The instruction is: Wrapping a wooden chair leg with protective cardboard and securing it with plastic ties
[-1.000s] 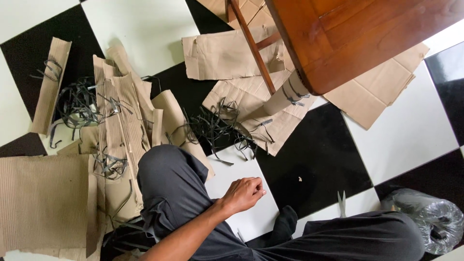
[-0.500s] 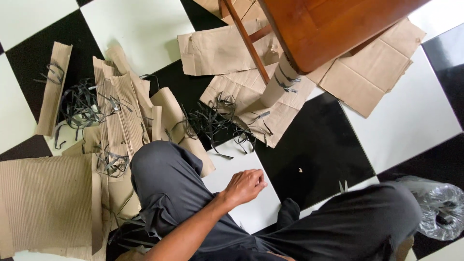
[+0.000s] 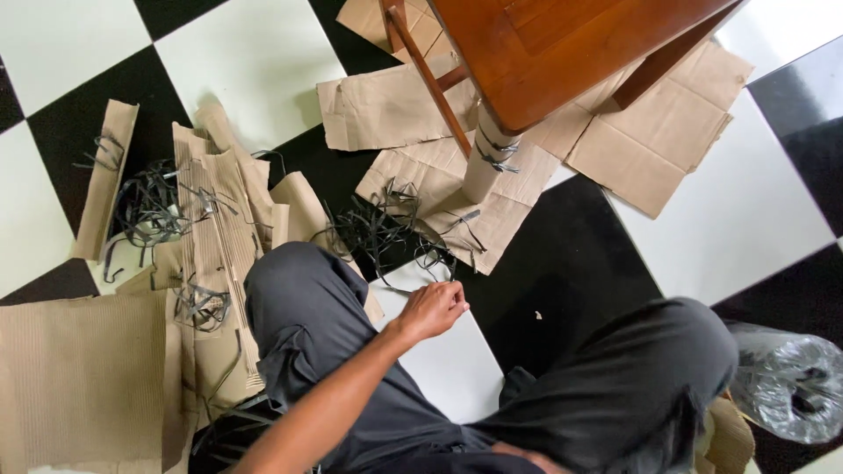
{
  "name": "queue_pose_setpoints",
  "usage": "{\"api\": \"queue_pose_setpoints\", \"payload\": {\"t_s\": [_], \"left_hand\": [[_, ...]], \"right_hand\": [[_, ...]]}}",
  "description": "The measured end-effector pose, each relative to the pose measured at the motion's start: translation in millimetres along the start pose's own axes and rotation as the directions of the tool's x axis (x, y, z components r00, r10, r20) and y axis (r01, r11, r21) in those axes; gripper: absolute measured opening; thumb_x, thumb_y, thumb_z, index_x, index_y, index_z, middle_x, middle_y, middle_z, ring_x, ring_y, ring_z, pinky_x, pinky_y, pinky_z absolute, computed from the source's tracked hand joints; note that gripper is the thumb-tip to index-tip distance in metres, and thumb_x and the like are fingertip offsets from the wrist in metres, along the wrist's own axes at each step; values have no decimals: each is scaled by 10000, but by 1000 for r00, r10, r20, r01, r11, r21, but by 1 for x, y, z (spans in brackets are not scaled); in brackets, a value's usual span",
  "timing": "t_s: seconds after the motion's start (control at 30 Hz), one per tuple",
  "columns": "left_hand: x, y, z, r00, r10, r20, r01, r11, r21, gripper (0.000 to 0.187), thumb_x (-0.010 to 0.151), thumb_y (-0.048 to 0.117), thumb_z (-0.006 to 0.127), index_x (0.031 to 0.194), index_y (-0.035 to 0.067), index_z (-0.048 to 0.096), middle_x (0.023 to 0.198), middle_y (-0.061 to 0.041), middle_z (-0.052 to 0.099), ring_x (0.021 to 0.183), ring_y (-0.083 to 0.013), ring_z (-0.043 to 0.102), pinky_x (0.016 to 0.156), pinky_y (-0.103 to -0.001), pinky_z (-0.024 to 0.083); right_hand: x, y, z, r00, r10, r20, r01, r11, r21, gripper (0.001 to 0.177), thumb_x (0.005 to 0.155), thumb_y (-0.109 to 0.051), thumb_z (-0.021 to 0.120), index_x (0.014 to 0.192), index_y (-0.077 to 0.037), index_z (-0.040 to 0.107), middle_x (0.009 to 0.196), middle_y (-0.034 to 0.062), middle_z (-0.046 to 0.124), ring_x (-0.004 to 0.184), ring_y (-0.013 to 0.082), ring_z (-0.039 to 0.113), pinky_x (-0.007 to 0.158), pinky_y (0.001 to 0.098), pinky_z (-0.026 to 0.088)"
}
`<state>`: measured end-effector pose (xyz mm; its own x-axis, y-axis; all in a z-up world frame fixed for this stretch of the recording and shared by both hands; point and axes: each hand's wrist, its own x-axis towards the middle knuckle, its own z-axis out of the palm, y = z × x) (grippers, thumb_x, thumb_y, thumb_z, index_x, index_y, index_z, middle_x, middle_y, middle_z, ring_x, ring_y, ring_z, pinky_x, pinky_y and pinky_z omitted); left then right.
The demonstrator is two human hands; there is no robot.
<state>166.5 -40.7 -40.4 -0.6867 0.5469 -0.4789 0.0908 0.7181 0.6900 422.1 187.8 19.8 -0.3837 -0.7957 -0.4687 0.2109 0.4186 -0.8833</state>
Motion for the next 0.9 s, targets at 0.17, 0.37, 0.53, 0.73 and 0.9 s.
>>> {"api": "queue_pose_setpoints", "payload": {"t_s": [0.17,0.37,0.53,0.73,0.9], "left_hand": [[68,-61,-34,983,-99,155,62,971,231,151,977,186,617,944,110,742,1040,-65,770,809,-192,726,808,-414,603],[175,-125,-68,993,-108,43,65,825,561,261,870,333,694,931,84,743,910,-127,752,961,-394,737,823,-598,580],[233,-181,-9,996,48,-80,15,764,645,446,909,362,670,1202,26,654,1080,-168,718,1022,-377,730,828,-551,580],[228,-160,-29,992,-125,1,116,930,350,343,940,383,547,990,127,769,969,-148,769,985,-426,734,775,-562,592],[195,-62,-51,992,59,-114,-45,991,126,256,917,384,627,1036,184,735,954,-85,774,943,-342,755,755,-489,617]], "right_hand": [[-36,-46,-170,841,141,-522,-177,984,-21,459,710,-69,828,1149,-195,782,1130,-29,796,1027,132,788,902,274,645],[17,-25,-312,769,252,-588,-510,796,-327,299,951,-380,596,1186,-218,685,1155,20,763,1166,260,721,979,426,563],[118,52,-360,793,347,-501,-565,728,-389,280,901,-460,579,1016,-256,732,1008,33,777,1013,340,734,881,508,579],[190,55,-325,834,190,-519,-347,911,-223,258,945,-382,610,897,-156,725,815,45,790,899,324,767,793,444,570],[192,5,-294,521,235,-821,45,953,301,434,1062,-423,464,1121,-90,736,1055,162,770,1041,314,731,904,474,576]]}}
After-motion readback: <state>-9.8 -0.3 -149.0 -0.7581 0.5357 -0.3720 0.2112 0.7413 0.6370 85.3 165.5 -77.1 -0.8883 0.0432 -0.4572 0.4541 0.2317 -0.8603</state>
